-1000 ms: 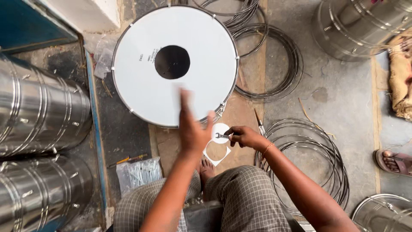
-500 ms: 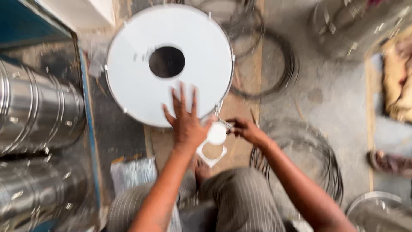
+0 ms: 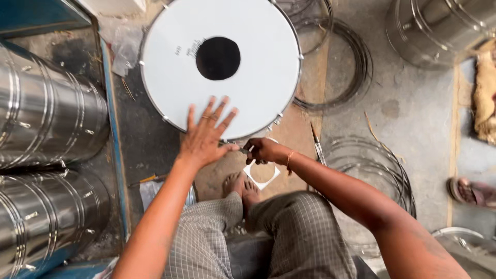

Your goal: The person cuts a circular piece from a black sheet using scissors and places it over a hole in the drumhead. They then use a wrench to tighten the tension rods around the drumhead to secure it.

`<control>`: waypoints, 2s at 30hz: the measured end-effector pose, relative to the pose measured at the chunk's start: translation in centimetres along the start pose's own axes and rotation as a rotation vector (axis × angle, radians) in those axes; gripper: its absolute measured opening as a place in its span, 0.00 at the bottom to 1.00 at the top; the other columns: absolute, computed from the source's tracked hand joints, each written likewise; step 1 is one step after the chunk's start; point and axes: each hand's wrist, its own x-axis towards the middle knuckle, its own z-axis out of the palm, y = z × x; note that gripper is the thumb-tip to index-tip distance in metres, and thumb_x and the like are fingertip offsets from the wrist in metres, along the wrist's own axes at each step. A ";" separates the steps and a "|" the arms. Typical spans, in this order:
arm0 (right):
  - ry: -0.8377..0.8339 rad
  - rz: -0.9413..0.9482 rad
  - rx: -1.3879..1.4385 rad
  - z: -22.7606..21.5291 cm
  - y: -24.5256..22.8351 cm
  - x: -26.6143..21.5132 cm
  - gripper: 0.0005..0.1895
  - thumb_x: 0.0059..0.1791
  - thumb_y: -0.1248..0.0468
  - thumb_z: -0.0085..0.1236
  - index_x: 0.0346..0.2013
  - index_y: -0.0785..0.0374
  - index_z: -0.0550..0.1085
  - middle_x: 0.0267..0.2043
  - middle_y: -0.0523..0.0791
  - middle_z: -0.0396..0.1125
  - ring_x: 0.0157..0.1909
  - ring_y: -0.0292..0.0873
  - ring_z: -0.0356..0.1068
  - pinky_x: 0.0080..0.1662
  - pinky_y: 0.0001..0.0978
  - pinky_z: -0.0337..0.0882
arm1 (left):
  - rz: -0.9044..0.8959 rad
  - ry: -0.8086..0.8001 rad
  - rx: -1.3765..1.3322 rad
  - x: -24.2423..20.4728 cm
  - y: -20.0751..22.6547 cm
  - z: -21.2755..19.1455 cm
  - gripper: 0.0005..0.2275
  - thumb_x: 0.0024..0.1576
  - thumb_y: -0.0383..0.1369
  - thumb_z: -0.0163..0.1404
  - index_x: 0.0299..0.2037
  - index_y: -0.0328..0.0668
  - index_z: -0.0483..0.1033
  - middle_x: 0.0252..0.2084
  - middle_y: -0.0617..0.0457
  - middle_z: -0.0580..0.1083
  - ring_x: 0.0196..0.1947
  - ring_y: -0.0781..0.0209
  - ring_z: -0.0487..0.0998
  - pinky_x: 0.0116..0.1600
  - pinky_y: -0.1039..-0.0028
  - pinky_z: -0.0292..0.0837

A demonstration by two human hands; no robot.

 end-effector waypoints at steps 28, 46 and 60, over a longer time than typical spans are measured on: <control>-0.292 -0.108 -0.468 17.5 1.6 8.5 0.21 0.47 0.63 0.63 0.54 0.63 0.73 0.48 0.51 0.73 0.51 0.51 0.73 0.52 0.47 0.72 | 0.054 0.081 -0.010 1.0 -0.3 1.9 0.47 0.45 0.59 0.60 0.74 0.66 0.48 0.77 0.59 0.49 0.76 0.48 0.49 0.74 0.41 0.44; -0.023 0.073 -0.733 7.5 -2.5 -2.7 0.15 0.44 0.68 0.59 0.46 0.61 0.74 0.32 0.50 0.76 0.30 0.47 0.76 0.32 0.40 0.75 | -0.064 0.355 -0.302 -2.7 1.4 -0.5 0.45 0.59 0.52 0.56 0.81 0.64 0.36 0.84 0.52 0.35 0.84 0.50 0.34 0.79 0.35 0.33; -0.007 0.247 -0.325 1.6 -5.5 0.9 0.11 0.53 0.61 0.50 0.48 0.58 0.75 0.31 0.44 0.75 0.30 0.37 0.72 0.31 0.32 0.73 | -0.064 0.076 -0.022 -1.2 0.3 2.2 0.40 0.56 0.63 0.42 0.77 0.65 0.43 0.80 0.58 0.39 0.79 0.49 0.35 0.73 0.34 0.29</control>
